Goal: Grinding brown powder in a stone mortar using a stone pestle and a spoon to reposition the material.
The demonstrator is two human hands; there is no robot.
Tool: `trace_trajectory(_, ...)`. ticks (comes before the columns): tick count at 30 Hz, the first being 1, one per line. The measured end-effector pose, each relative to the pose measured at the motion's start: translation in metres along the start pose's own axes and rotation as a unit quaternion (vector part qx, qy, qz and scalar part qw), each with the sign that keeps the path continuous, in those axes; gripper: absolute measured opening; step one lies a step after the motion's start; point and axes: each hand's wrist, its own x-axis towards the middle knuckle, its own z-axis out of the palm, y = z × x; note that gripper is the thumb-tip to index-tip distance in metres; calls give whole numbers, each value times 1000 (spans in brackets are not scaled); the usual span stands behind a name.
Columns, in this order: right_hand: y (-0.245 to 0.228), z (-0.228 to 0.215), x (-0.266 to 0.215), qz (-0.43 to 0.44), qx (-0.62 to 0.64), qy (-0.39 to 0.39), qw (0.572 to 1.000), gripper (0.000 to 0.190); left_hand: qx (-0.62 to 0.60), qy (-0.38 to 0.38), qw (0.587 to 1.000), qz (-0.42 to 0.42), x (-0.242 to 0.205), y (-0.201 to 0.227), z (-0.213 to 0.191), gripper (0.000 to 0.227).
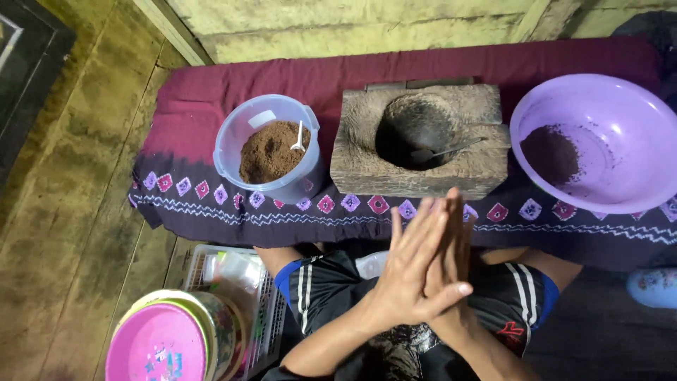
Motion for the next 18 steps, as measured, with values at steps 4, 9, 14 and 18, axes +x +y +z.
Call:
trace_trajectory(4,2,-3,6,25,-76,-1,997,66,-137,-69,982,-109,40,20,-28,78)
trace_trajectory(9,-1,-9,23,41,-164,-6,986,72,-28,7,999,-34,0,27,18,74)
trace_trajectory(14,-21,-3,-8,-1,144,23,989,59,-126,99,987,-30,20,12,14,72)
trace_trajectory(18,-9,11,-46,184,331,-61,923,75,-319,110,918,-209,49,3,11,94)
